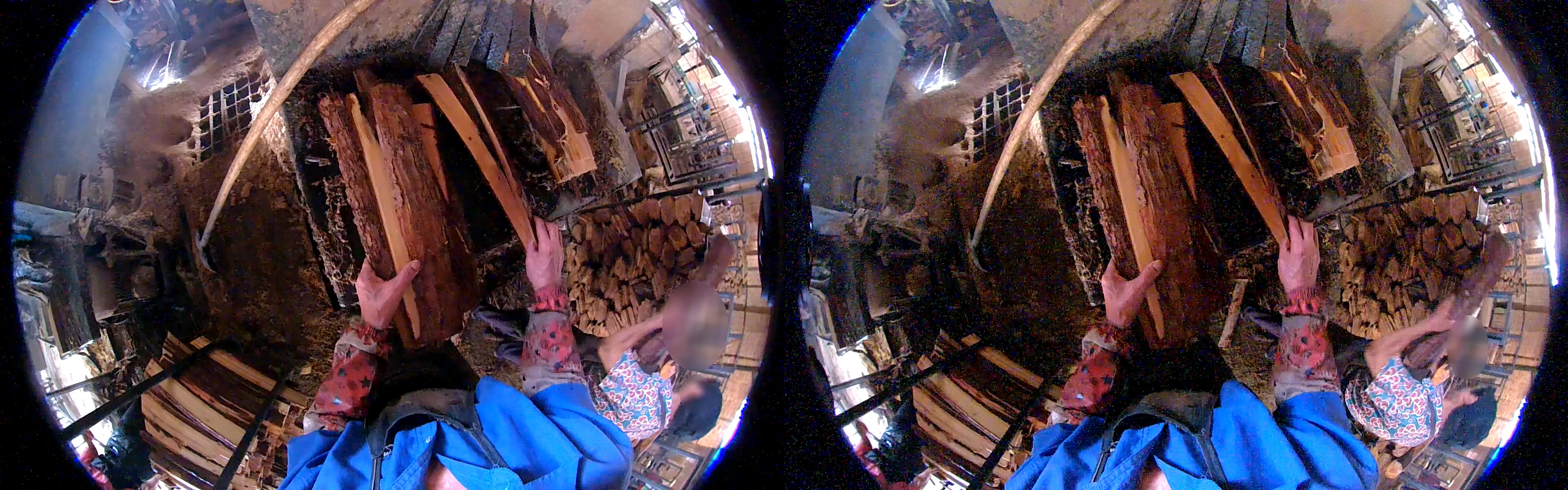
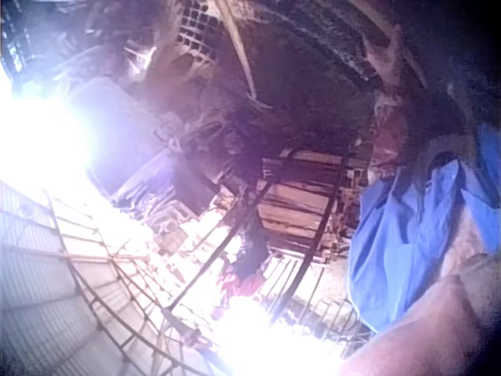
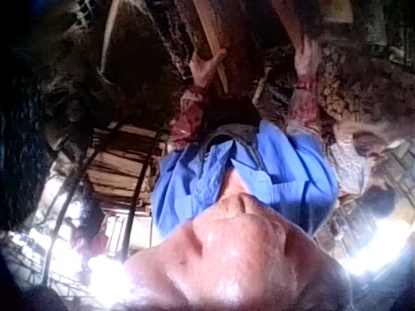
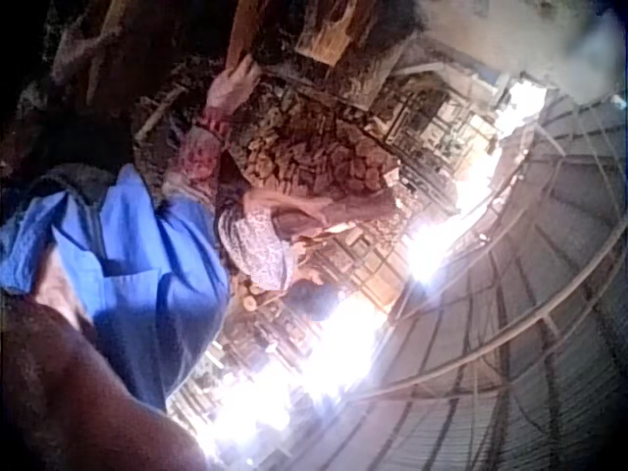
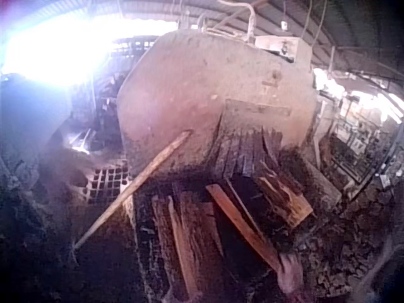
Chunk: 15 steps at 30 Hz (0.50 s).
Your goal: The person picks up pieces of split firewood from a large pile and places them into a wheelbarrow. They repeatedly gather small bundles of wood with both hands and transfer them to the cart, working alongside another person who is also stacking wood.
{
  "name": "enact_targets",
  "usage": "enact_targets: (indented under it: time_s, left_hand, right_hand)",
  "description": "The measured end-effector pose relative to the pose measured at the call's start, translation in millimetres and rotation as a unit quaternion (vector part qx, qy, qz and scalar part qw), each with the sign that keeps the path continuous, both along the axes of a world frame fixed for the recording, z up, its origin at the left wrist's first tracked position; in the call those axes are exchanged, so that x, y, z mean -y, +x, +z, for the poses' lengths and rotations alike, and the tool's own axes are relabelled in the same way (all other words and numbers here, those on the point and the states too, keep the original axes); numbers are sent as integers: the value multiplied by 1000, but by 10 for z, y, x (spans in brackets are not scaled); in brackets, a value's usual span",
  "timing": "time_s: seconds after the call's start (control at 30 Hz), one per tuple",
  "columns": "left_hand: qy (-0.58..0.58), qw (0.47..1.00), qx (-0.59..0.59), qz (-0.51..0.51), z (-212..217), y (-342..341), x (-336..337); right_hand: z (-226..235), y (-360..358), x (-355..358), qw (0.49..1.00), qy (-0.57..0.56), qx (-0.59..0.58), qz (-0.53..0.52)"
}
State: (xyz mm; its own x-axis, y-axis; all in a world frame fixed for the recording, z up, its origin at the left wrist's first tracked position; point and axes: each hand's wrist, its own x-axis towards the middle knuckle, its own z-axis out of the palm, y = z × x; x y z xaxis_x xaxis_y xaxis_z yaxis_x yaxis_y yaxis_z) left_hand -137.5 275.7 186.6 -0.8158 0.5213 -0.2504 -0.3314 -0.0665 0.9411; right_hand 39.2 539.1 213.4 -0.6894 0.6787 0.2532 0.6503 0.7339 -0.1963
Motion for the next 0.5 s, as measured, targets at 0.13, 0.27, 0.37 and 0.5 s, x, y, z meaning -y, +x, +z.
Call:
enact_targets:
  time_s: [0.13, 0.27, 0.37, 0.5]
  left_hand:
    - [5, 1000, -24, 11, 9, 11, 11]
    - [29, 999, -2, 17, -22, 19, 9]
    - [-9, 1000, -22, 9, -60, 22, 19]
    - [33, 999, -16, 23, -118, 34, 36]
  right_hand:
    - [-54, 90, 122, 998, -35, 52, 4]
    - [-245, 69, 111, 991, -71, 106, -48]
    - [-313, 70, 90, 982, -121, 126, -74]
    - [-229, 116, 209, 978, -196, 70, -22]
